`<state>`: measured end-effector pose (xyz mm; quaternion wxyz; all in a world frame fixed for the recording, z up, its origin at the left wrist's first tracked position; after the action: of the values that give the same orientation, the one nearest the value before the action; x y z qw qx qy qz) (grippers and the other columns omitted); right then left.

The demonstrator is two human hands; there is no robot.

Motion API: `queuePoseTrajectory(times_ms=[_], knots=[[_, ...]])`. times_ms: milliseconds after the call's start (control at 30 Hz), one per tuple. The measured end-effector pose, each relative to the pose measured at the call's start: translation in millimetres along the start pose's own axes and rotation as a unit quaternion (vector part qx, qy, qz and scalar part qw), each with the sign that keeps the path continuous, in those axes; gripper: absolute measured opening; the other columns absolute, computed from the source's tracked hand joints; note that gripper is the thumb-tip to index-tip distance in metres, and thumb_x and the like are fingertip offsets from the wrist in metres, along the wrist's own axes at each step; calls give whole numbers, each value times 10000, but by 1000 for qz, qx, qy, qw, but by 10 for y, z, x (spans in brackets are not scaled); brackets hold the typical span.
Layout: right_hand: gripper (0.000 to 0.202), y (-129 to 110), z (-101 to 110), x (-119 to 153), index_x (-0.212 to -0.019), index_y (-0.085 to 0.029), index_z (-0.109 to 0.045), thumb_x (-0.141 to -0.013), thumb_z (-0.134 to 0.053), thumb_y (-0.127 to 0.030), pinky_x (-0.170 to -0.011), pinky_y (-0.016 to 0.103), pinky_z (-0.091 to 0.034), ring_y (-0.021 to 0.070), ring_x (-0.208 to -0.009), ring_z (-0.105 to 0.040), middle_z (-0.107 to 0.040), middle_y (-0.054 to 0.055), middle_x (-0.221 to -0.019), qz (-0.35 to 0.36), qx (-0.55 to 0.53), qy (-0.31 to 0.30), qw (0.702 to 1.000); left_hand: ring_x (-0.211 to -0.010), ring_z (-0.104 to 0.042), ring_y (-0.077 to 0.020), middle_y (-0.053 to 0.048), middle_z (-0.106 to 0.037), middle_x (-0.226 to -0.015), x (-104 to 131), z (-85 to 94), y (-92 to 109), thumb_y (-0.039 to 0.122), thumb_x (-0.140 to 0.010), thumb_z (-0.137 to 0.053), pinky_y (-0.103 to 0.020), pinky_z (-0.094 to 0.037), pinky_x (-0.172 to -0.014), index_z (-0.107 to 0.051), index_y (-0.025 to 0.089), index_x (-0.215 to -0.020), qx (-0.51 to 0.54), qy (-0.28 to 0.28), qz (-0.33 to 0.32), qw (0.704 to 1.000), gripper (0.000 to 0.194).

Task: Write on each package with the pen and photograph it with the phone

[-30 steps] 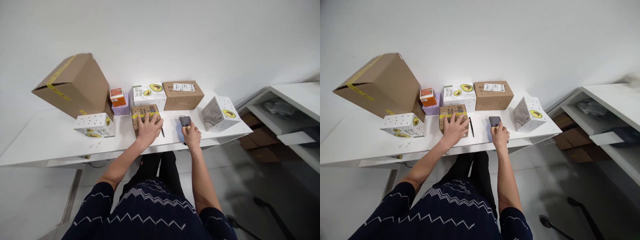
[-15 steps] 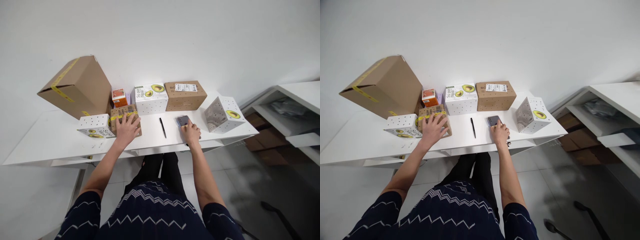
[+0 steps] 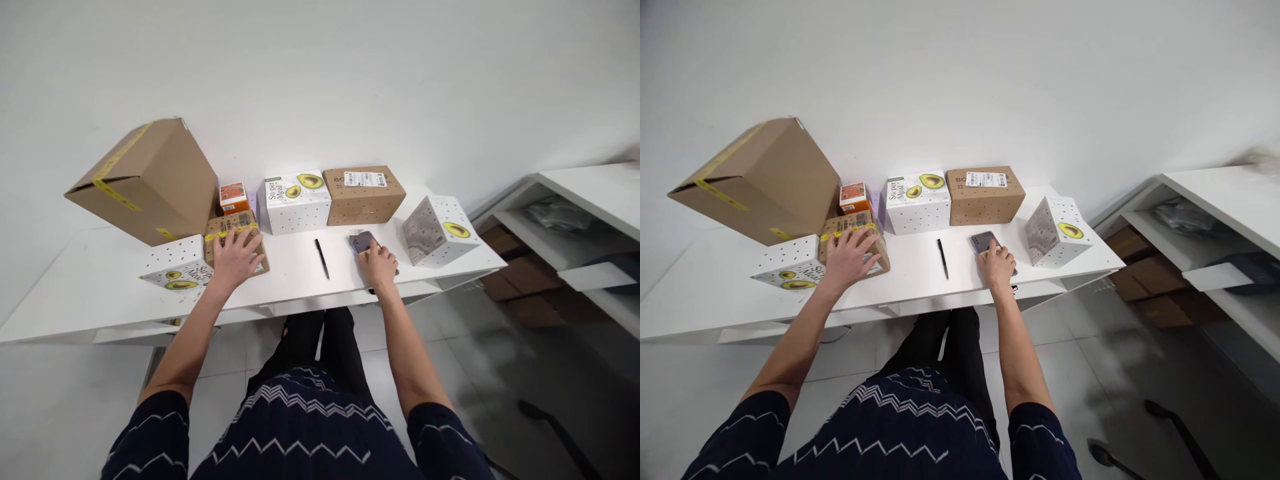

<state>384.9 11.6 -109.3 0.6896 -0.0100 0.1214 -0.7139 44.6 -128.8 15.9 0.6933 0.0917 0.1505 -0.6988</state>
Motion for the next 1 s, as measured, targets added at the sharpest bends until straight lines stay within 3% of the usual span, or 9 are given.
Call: queuePoseTrajectory(times_ms=[267, 367, 467, 567, 667, 767, 867, 1000], knots=[[520, 97, -58, -33, -1402, -194, -510, -937, -479, -425, -959, 481, -378, 353, -1176, -486, -510, 223, -1372, 16, -2, -15, 1000, -1399, -355, -408, -113, -507, -1469, -49, -43, -152, 414, -889, -565, -704, -164, -1120, -566, 331, -1328, 37, 4, 19, 999, 446], [524, 72, -30, -25, -1377, -189, -527, -929, -512, -459, -988, 511, -347, 387, -1281, -406, -432, 239, -1459, 5, 0, 1, 1000, -1410, -345, -401, -108, -501, -1475, -58, -47, -194, 410, -888, -570, -707, -148, -1131, -567, 336, -1325, 50, 2, 23, 998, 443], [522, -129, 51, 22, -1375, -152, -527, -948, -498, -452, -997, 506, -347, 382, -1278, -417, -448, 257, -1443, 28, -26, 5, 999, -1447, -282, -415, -114, -474, -1494, -61, -27, -126, 406, -867, -603, -712, -108, -1144, -575, 315, -1323, 54, 22, 27, 998, 466], [501, -515, 112, 113, -1360, -106, -534, -981, -452, -423, -998, 421, -381, 320, -1157, -525, -605, 220, -1244, 100, -82, -66, 989, -1451, -301, -382, -150, -488, -1468, -76, -45, 141, 419, -870, -599, -625, -179, -1184, -567, 232, -1340, 105, 74, 4, 992, 506], [469, -915, 114, 194, -1323, -97, -549, -967, -498, -397, -969, 356, -415, 299, -1158, -542, -613, 200, -1231, 126, -115, -135, 976, -1393, -421, -291, -163, -554, -1390, -135, -184, 501, 397, -922, -520, -482, -289, -1193, -520, 169, -1369, 210, 110, -16, 971, 502], [318, -1132, 77, 196, -1184, -75, -615, -953, -490, -254, -915, 337, -441, 284, -1109, -581, -626, 213, -1189, 110, -116, -179, 971, -1434, -374, -284, -196, -444, -1499, -263, -433, 705, 406, -915, -529, -463, -307, -1191, -366, 130, -1472, 303, 99, 36, 947, 643], [238, -1120, 63, 121, -1065, -63, -637, -908, -477, -143, -860, 336, -451, 283, -1033, -616, -647, 228, -1134, 89, -120, -187, 971, -1489, -279, -302, -215, -313, -1582, -435, -682, 679, 412, -878, -583, -495, -251, -1213, -226, 132, -1526, 377, 79, 132, 913, 791], [266, -956, 128, -36, -1126, -103, -573, -892, -457, -153, -811, 317, -451, 255, -941, -628, -678, 174, -1053, 69, -157, -157, 973, -1528, -161, -292, -222, -169, -1633, -674, -890, 539, 352, -862, -596, -472, -176, -1240, -147, 116, -1544, 432, 74, 227, 870, 850]])
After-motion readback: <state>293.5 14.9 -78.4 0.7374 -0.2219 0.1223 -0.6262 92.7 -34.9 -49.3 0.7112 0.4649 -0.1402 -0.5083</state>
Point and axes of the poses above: each hand's wrist, its own x-axis away from the middle knuckle, its own z-axis out of the back of the hand, y = z × x, the point moved 1 cm from there along -x, towards the middle knuckle
